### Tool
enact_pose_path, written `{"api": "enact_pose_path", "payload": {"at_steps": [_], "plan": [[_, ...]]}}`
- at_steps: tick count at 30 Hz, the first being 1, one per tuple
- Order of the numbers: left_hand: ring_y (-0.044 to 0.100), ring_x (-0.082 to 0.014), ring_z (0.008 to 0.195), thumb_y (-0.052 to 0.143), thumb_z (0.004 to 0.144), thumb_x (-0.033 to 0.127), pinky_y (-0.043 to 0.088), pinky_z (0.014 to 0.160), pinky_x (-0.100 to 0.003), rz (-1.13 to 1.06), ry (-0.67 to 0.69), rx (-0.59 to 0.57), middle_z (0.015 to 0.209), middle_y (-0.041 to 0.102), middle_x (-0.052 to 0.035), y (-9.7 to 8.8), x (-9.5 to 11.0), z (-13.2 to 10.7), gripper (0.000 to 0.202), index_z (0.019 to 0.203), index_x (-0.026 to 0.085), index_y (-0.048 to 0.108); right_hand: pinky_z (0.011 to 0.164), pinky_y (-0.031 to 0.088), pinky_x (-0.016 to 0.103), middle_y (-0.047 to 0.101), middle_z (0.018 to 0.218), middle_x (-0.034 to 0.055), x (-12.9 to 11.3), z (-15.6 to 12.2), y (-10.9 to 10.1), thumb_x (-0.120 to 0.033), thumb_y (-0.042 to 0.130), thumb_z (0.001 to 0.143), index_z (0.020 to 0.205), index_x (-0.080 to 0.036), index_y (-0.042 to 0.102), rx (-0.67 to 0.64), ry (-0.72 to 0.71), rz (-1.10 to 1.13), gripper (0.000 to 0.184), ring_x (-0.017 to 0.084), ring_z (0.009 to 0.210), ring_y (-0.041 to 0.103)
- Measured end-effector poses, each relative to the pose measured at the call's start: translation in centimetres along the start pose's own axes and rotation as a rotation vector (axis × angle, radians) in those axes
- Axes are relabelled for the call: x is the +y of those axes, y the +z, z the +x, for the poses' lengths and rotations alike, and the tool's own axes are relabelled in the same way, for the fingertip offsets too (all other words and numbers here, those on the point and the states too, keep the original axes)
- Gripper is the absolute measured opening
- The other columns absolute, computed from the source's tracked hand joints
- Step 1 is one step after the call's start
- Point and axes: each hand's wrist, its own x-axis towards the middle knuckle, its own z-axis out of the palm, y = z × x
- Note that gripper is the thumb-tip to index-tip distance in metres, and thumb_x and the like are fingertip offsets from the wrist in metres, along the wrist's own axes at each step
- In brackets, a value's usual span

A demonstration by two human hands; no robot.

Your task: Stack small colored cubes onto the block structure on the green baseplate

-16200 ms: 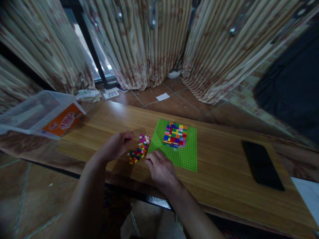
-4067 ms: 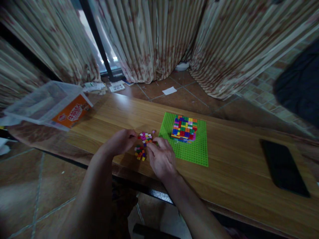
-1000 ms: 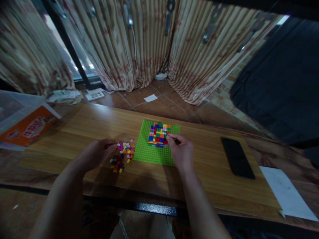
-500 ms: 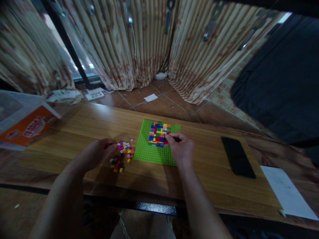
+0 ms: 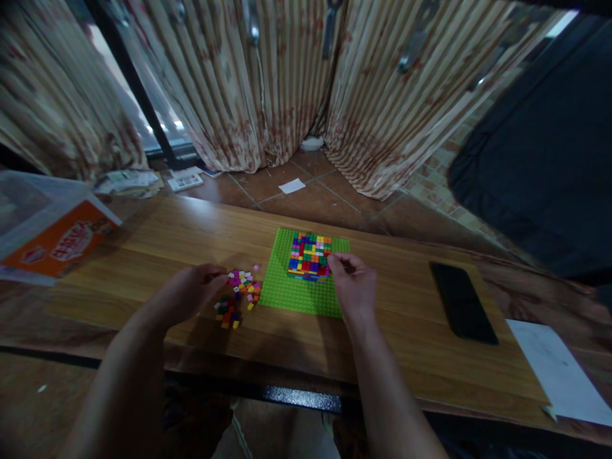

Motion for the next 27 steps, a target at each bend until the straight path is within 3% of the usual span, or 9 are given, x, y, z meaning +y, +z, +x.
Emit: {"api": "enact_pose_path", "payload": {"at_steps": [10, 15, 27], "plan": [[0.059, -0.0174, 0.067, 0.048, 0.091, 0.031, 0.036, 0.062, -0.027, -0.024, 0.032, -0.006, 0.073, 0.068, -0.0058, -0.1, 0.0, 0.0, 0.026, 0.081, 0.017, 0.069, 0.046, 0.037, 0.023, 0.062, 0.056, -0.0030, 0.4, 0.0, 0.5, -0.039, 0.084, 0.052, 0.067, -0.019, 0.070, -0.010, 0.082, 0.124, 0.029, 0.009, 0.048, 0.047], [0.056, -0.0166, 0.064, 0.047, 0.091, 0.030, 0.035, 0.061, -0.026, 0.010, 0.037, -0.009, 0.068, 0.066, -0.0049, -0.3, 0.4, -0.2, 0.028, 0.075, 0.018, 0.066, 0.047, 0.041, 0.023, 0.064, 0.056, -0.0024, 0.4, 0.0, 0.4, -0.039, 0.087, 0.049, 0.065, -0.018, 0.070, -0.015, 0.107, 0.127, 0.031, 0.010, 0.050, 0.051], [0.059, -0.0163, 0.069, 0.044, 0.094, 0.026, 0.037, 0.063, -0.026, 0.080, 0.020, -0.013, 0.077, 0.071, -0.0079, -0.4, 0.8, -0.5, 0.032, 0.083, 0.015, 0.072, 0.048, 0.045, 0.027, 0.061, 0.053, -0.0038, 1.2, 0.4, -0.1, -0.038, 0.084, 0.055, 0.068, -0.019, 0.069, -0.069, 0.040, 0.085, 0.027, 0.010, 0.046, 0.051]]}}
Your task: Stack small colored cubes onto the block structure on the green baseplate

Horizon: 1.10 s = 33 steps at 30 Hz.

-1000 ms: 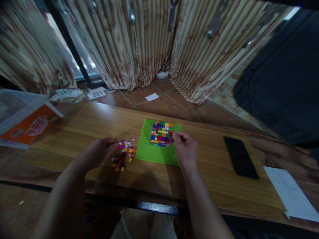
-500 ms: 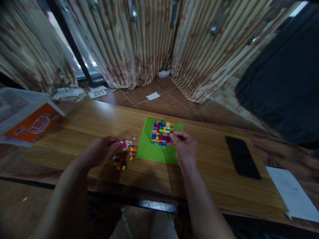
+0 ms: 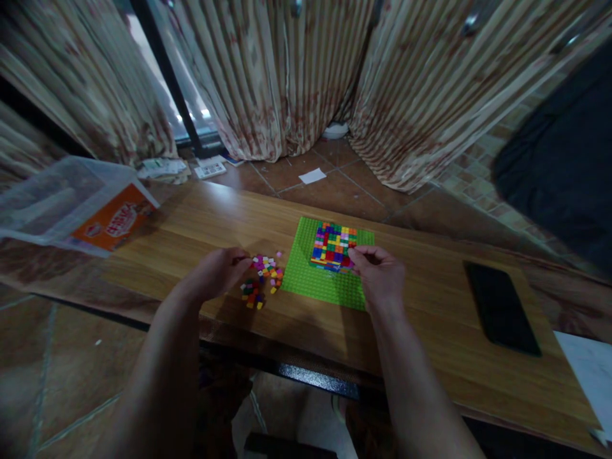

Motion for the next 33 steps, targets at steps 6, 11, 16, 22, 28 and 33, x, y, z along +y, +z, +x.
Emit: {"api": "enact_pose_path", "payload": {"at_steps": [6, 11, 16, 22, 28, 33], "plan": [[0.060, -0.0165, 0.068, 0.045, 0.093, 0.026, 0.036, 0.063, -0.026, -0.026, 0.018, 0.014, 0.075, 0.069, -0.0082, 0.2, -0.3, 0.2, 0.031, 0.081, 0.016, 0.071, 0.048, 0.042, 0.025, 0.062, 0.054, -0.0031, -0.1, 0.0, 0.2, -0.040, 0.086, 0.053, 0.068, -0.018, 0.070, -0.003, 0.018, 0.008, 0.032, 0.010, 0.047, 0.051], [0.059, -0.0162, 0.067, 0.044, 0.093, 0.026, 0.036, 0.061, -0.026, -0.055, 0.042, 0.018, 0.072, 0.068, -0.0075, 0.4, -0.6, 0.3, 0.031, 0.079, 0.016, 0.070, 0.050, 0.041, 0.026, 0.061, 0.054, -0.0034, -0.6, -0.5, 0.1, -0.042, 0.081, 0.062, 0.069, -0.018, 0.071, 0.048, -0.065, -0.083, 0.027, 0.011, 0.049, 0.049], [0.060, -0.0164, 0.068, 0.045, 0.094, 0.027, 0.037, 0.062, -0.025, -0.025, 0.023, 0.011, 0.075, 0.071, -0.0074, 0.3, -0.5, 0.2, 0.030, 0.083, 0.016, 0.071, 0.064, 0.048, 0.029, 0.070, 0.074, 0.0011, -1.7, -4.0, 0.4, -0.044, 0.071, 0.083, 0.078, -0.020, 0.073, 0.084, -0.363, -0.255, 0.025, 0.017, 0.067, 0.062], [0.060, -0.0169, 0.069, 0.043, 0.095, 0.025, 0.037, 0.062, -0.026, 0.004, -0.022, 0.007, 0.080, 0.073, -0.0099, 0.1, -0.2, 0.0, 0.033, 0.088, 0.014, 0.073, 0.075, 0.053, 0.029, 0.072, 0.091, 0.0042, -0.2, -9.3, 3.2, -0.024, 0.055, 0.098, 0.102, -0.024, 0.074, -0.579, -0.646, -0.459, 0.020, 0.018, 0.084, 0.068], [0.062, -0.0174, 0.073, 0.043, 0.095, 0.023, 0.039, 0.064, -0.026, 0.002, -0.001, 0.014, 0.083, 0.074, -0.0095, 0.5, -0.5, 0.3, 0.033, 0.090, 0.014, 0.074, 0.074, 0.053, 0.033, 0.069, 0.093, 0.0071, 1.8, -9.7, 5.3, -0.020, 0.050, 0.098, 0.113, -0.025, 0.073, -0.651, -0.806, -0.708, 0.027, 0.022, 0.088, 0.065], [0.064, -0.0185, 0.077, 0.044, 0.094, 0.023, 0.040, 0.067, -0.027, -0.015, 0.011, 0.040, 0.085, 0.074, -0.0097, 0.6, -0.5, 0.4, 0.031, 0.089, 0.015, 0.073, 0.072, 0.051, 0.032, 0.069, 0.090, 0.0066, 2.2, -9.6, 5.7, -0.021, 0.050, 0.099, 0.101, -0.025, 0.073, -0.633, -0.871, -0.826, 0.023, 0.022, 0.086, 0.063]]}}
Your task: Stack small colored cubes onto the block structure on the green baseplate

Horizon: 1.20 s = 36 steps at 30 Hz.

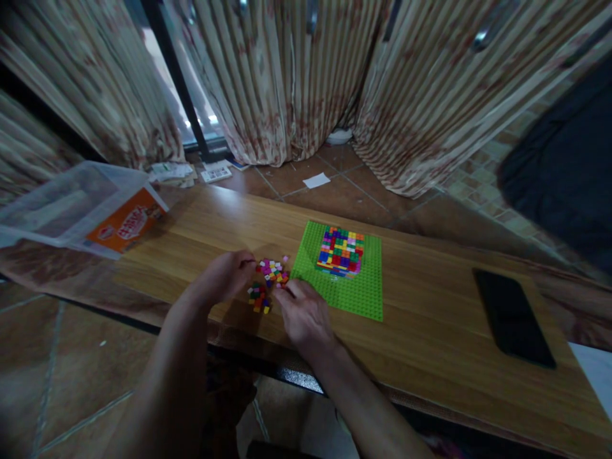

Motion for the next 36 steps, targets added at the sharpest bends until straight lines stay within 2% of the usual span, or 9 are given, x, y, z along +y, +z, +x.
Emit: {"api": "enact_pose_path", "payload": {"at_steps": [5, 10, 15, 16, 19, 24, 36], "plan": [[0.063, -0.0176, 0.073, 0.044, 0.094, 0.020, 0.040, 0.065, -0.026, -0.034, -0.003, -0.007, 0.081, 0.073, -0.0090, -0.2, 0.1, -0.2, 0.030, 0.085, 0.015, 0.072, 0.074, 0.052, 0.032, 0.069, 0.087, 0.0062, -0.3, 0.1, -0.5, -0.024, 0.046, 0.102, 0.097, -0.024, 0.072, 0.057, 0.024, 0.165, 0.026, 0.020, 0.082, 0.064], [0.062, -0.0177, 0.071, 0.044, 0.093, 0.021, 0.039, 0.064, -0.026, -0.035, 0.026, -0.009, 0.077, 0.071, -0.0085, -0.3, 0.0, -0.2, 0.029, 0.082, 0.016, 0.071, 0.076, 0.053, 0.030, 0.073, 0.089, 0.0036, -0.2, 0.6, -3.3, -0.026, 0.053, 0.100, 0.096, -0.024, 0.071, 0.234, 0.179, 0.411, 0.019, 0.018, 0.083, 0.068], [0.061, -0.0174, 0.069, 0.044, 0.093, 0.022, 0.038, 0.063, -0.026, -0.041, 0.023, -0.028, 0.075, 0.070, -0.0078, -0.6, 0.2, -0.3, 0.029, 0.081, 0.016, 0.069, 0.076, 0.052, 0.032, 0.075, 0.089, 0.0022, 3.3, 0.0, -6.6, -0.036, 0.065, 0.090, 0.089, -0.025, 0.075, 0.490, 0.532, 0.527, 0.015, 0.019, 0.083, 0.067], [0.061, -0.0172, 0.068, 0.044, 0.093, 0.022, 0.038, 0.063, -0.026, -0.042, 0.023, -0.028, 0.074, 0.069, -0.0074, -0.6, 0.2, -0.3, 0.028, 0.080, 0.016, 0.068, 0.073, 0.052, 0.031, 0.074, 0.085, 0.0019, 4.3, -0.2, -7.2, -0.037, 0.067, 0.087, 0.088, -0.024, 0.075, 0.561, 0.597, 0.556, 0.016, 0.018, 0.078, 0.066], [0.060, -0.0171, 0.067, 0.044, 0.093, 0.023, 0.037, 0.062, -0.025, -0.051, 0.025, -0.022, 0.073, 0.069, -0.0064, -0.6, 0.1, -0.3, 0.026, 0.081, 0.016, 0.067, 0.059, 0.046, 0.027, 0.066, 0.067, -0.0014, 7.1, -0.5, -8.3, -0.038, 0.074, 0.077, 0.081, -0.021, 0.075, 0.635, 0.731, 0.611, 0.017, 0.014, 0.061, 0.055], [0.060, -0.0180, 0.067, 0.045, 0.092, 0.027, 0.037, 0.062, -0.026, -0.038, -0.007, -0.024, 0.071, 0.067, -0.0057, -0.4, -0.1, 0.0, 0.026, 0.077, 0.018, 0.065, 0.053, 0.040, 0.026, 0.060, 0.059, -0.0034, 9.2, 0.3, -8.1, -0.038, 0.076, 0.069, 0.077, -0.020, 0.075, 0.650, 0.777, 0.683, 0.020, 0.012, 0.055, 0.048], [0.055, -0.0169, 0.063, 0.046, 0.091, 0.027, 0.034, 0.061, -0.026, -0.061, 0.019, -0.024, 0.066, 0.062, -0.0037, -0.1, -0.6, 0.3, 0.025, 0.073, 0.019, 0.061, 0.065, 0.049, 0.032, 0.076, 0.077, 0.0037, 10.0, 0.8, -7.0, -0.039, 0.078, 0.065, 0.078, -0.020, 0.078, 0.587, 0.785, 0.685, 0.022, 0.018, 0.070, 0.064]]}}
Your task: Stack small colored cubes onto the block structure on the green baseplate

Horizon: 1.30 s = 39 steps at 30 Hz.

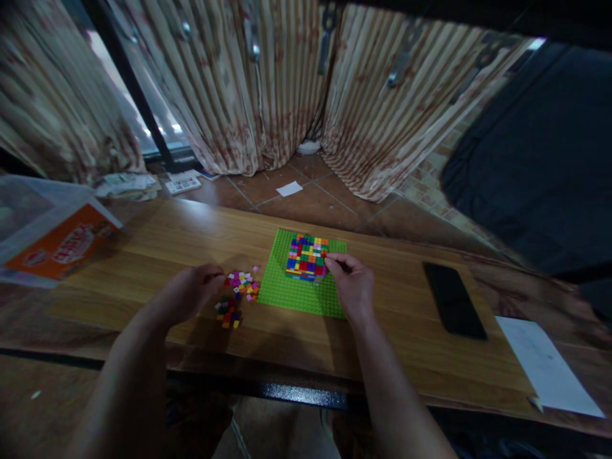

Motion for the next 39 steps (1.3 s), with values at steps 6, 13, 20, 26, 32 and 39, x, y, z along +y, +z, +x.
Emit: {"api": "enact_pose_path", "payload": {"at_steps": [6, 13, 20, 26, 32, 39], "plan": [[0.055, -0.0174, 0.063, 0.045, 0.090, 0.029, 0.034, 0.062, -0.027, -0.018, -0.005, -0.009, 0.067, 0.062, -0.0040, -0.2, 0.3, -0.1, 0.024, 0.077, 0.019, 0.062, 0.054, 0.043, 0.026, 0.072, 0.068, 0.0017, 0.1, 0.2, 0.4, -0.038, 0.083, 0.058, 0.072, -0.021, 0.076, 0.032, 0.064, 0.074, 0.024, 0.015, 0.061, 0.059], [0.055, -0.0172, 0.063, 0.044, 0.088, 0.029, 0.035, 0.061, -0.027, -0.015, 0.000, 0.001, 0.067, 0.063, -0.0042, -0.2, 0.4, -0.1, 0.024, 0.074, 0.019, 0.060, 0.048, 0.041, 0.022, 0.065, 0.056, -0.0019, -0.2, 0.1, 0.7, -0.038, 0.090, 0.048, 0.067, -0.019, 0.073, -0.007, 0.254, 0.279, 0.031, 0.009, 0.050, 0.054], [0.059, -0.0188, 0.070, 0.044, 0.089, 0.030, 0.038, 0.065, -0.027, -0.014, -0.020, 0.006, 0.074, 0.067, -0.0064, 0.0, 0.2, 0.0, 0.025, 0.079, 0.018, 0.064, 0.044, 0.043, 0.017, 0.063, 0.052, -0.0035, -0.7, 0.0, 1.0, -0.032, 0.093, 0.045, 0.064, -0.018, 0.070, 0.009, 0.370, 0.362, 0.032, 0.006, 0.045, 0.053], [0.061, -0.0186, 0.071, 0.045, 0.090, 0.028, 0.038, 0.065, -0.027, -0.002, -0.009, 0.011, 0.077, 0.069, -0.0064, 0.1, 0.1, 0.0, 0.024, 0.081, 0.018, 0.065, 0.041, 0.044, 0.015, 0.064, 0.051, -0.0032, -0.6, 0.1, 1.1, -0.027, 0.091, 0.049, 0.064, -0.017, 0.069, 0.019, 0.432, 0.376, 0.028, 0.006, 0.044, 0.055], [0.058, -0.0174, 0.066, 0.045, 0.092, 0.026, 0.036, 0.062, -0.026, 0.019, -0.035, 0.002, 0.070, 0.066, -0.0053, -0.3, 0.6, -0.3, 0.026, 0.079, 0.018, 0.065, 0.042, 0.046, 0.015, 0.065, 0.055, -0.0038, -0.8, -0.2, 0.7, -0.029, 0.091, 0.052, 0.065, -0.018, 0.069, -0.007, 0.458, 0.408, 0.028, 0.006, 0.045, 0.055], [0.060, -0.0173, 0.068, 0.044, 0.093, 0.023, 0.038, 0.063, -0.025, 0.036, -0.042, 0.000, 0.073, 0.068, -0.0065, -0.3, 0.9, -0.4, 0.027, 0.083, 0.016, 0.068, 0.044, 0.038, 0.018, 0.059, 0.055, -0.0056, -2.0, -0.8, 0.7, -0.037, 0.086, 0.061, 0.061, -0.019, 0.065, 0.210, 0.112, 0.383, 0.028, 0.006, 0.046, 0.047]]}}
